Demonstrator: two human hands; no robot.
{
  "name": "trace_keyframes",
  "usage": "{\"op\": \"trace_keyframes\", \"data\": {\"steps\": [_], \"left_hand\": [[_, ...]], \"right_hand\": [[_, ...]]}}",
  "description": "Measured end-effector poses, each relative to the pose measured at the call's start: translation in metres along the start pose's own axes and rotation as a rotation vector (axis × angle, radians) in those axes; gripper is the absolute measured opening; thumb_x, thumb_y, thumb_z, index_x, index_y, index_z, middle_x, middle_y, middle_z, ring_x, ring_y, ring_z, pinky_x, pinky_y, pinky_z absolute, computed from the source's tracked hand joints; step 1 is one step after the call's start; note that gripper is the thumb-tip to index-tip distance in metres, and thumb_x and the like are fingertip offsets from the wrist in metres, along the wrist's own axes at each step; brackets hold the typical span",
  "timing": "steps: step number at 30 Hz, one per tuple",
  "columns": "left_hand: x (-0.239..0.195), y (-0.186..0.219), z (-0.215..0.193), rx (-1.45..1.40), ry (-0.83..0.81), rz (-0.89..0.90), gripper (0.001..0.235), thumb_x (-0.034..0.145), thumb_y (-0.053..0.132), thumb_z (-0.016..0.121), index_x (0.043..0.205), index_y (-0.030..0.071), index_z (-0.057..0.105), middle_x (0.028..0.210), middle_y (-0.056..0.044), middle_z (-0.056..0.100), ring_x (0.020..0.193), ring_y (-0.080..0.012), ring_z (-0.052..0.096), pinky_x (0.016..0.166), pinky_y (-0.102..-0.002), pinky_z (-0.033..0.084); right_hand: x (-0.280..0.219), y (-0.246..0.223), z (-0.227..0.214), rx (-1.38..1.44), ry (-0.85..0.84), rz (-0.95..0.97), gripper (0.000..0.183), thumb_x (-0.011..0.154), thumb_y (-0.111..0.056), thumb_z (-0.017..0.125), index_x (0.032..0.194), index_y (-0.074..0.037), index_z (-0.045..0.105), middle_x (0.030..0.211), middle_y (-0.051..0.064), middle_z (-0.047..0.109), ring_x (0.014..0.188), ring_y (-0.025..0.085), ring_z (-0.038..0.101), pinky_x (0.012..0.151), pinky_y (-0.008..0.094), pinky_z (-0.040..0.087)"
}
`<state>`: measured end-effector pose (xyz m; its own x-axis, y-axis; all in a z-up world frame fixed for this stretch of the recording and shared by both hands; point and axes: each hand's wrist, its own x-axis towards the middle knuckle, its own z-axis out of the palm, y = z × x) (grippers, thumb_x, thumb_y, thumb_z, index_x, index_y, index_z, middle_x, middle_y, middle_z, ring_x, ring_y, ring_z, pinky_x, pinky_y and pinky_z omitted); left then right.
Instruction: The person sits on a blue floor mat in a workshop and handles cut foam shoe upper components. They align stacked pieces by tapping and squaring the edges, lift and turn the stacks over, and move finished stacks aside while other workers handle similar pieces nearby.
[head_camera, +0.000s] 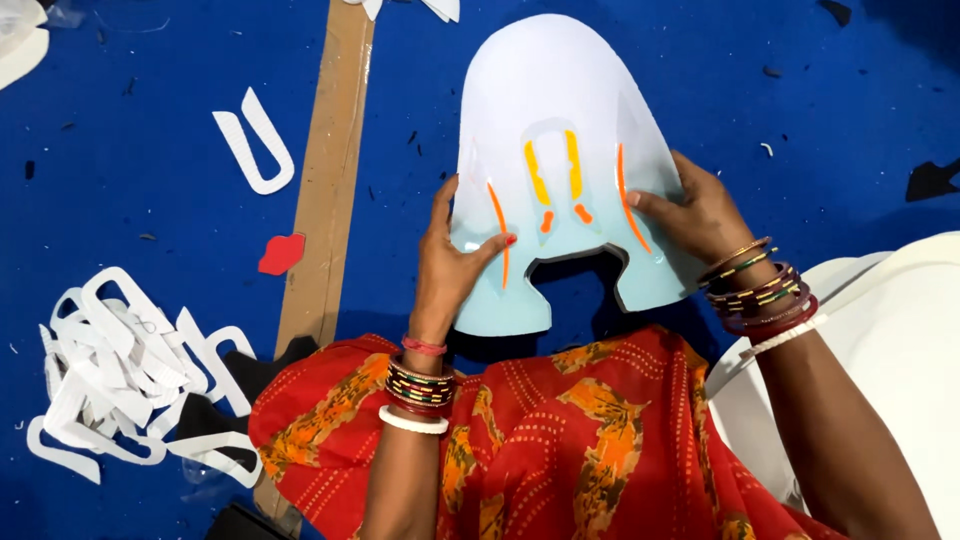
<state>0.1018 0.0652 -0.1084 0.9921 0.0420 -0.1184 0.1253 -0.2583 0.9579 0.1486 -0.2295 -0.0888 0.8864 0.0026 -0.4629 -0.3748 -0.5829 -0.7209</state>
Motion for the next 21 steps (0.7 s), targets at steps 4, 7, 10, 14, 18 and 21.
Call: {"op": "trace_keyframes", "data": {"steps": [4, 7, 10, 14, 18, 21], "left_hand": [[0.001, 0.006, 0.000, -0.014, -0.010, -0.071, 0.093, 0.074, 0.012, 0.090, 0.151, 0.008, 0.039, 0.134, -0.021, 0.068, 0.120, -0.0263, 0.070, 0.098, -0.037, 0.060], [0.001, 0.002, 0.001, 0.002, -0.013, -0.085, 0.093, 0.074, 0.013, 0.089, 0.152, 0.008, 0.039, 0.133, -0.021, 0.068, 0.120, -0.0264, 0.071, 0.097, -0.036, 0.061], [0.001, -0.002, 0.001, 0.024, -0.007, -0.031, 0.092, 0.075, 0.012, 0.090, 0.151, 0.006, 0.039, 0.137, -0.022, 0.065, 0.122, -0.0276, 0.069, 0.098, -0.037, 0.060], [0.001, -0.009, 0.003, 0.058, 0.010, 0.064, 0.091, 0.075, 0.013, 0.091, 0.151, 0.004, 0.040, 0.142, -0.023, 0.062, 0.129, -0.0303, 0.064, 0.104, -0.039, 0.056], [0.002, -0.007, 0.004, 0.113, 0.007, 0.027, 0.092, 0.075, 0.017, 0.091, 0.150, 0.005, 0.041, 0.142, -0.021, 0.062, 0.129, -0.0296, 0.064, 0.104, -0.038, 0.055], [0.003, -0.008, 0.004, 0.135, 0.015, 0.057, 0.093, 0.074, 0.019, 0.092, 0.150, 0.004, 0.041, 0.142, -0.021, 0.062, 0.129, -0.0307, 0.064, 0.105, -0.039, 0.055]], "right_hand": [[0.004, 0.008, 0.003, -0.028, 0.016, -0.038, 0.067, 0.086, -0.033, 0.077, 0.146, -0.013, 0.056, 0.120, 0.016, 0.073, 0.100, 0.025, 0.073, 0.083, 0.041, 0.059], [0.002, 0.002, 0.002, -0.061, 0.015, -0.019, 0.065, 0.087, -0.035, 0.077, 0.145, -0.013, 0.056, 0.120, 0.017, 0.073, 0.100, 0.026, 0.073, 0.084, 0.042, 0.058], [0.000, -0.004, 0.002, -0.096, 0.011, 0.022, 0.064, 0.088, -0.034, 0.076, 0.145, -0.013, 0.056, 0.119, 0.017, 0.073, 0.100, 0.027, 0.074, 0.084, 0.043, 0.058], [0.003, 0.007, 0.002, -0.091, 0.021, -0.058, 0.062, 0.088, -0.033, 0.076, 0.142, -0.010, 0.057, 0.119, 0.017, 0.073, 0.102, 0.028, 0.073, 0.086, 0.042, 0.057], [0.007, 0.010, 0.002, -0.179, 0.035, -0.110, 0.065, 0.089, -0.037, 0.077, 0.142, -0.006, 0.057, 0.117, 0.022, 0.072, 0.103, 0.031, 0.072, 0.086, 0.045, 0.056], [0.008, -0.001, -0.001, -0.427, 0.029, 0.070, 0.078, 0.085, -0.046, 0.080, 0.143, -0.002, 0.049, 0.105, 0.030, 0.071, 0.097, 0.039, 0.072, 0.082, 0.048, 0.058]]}}
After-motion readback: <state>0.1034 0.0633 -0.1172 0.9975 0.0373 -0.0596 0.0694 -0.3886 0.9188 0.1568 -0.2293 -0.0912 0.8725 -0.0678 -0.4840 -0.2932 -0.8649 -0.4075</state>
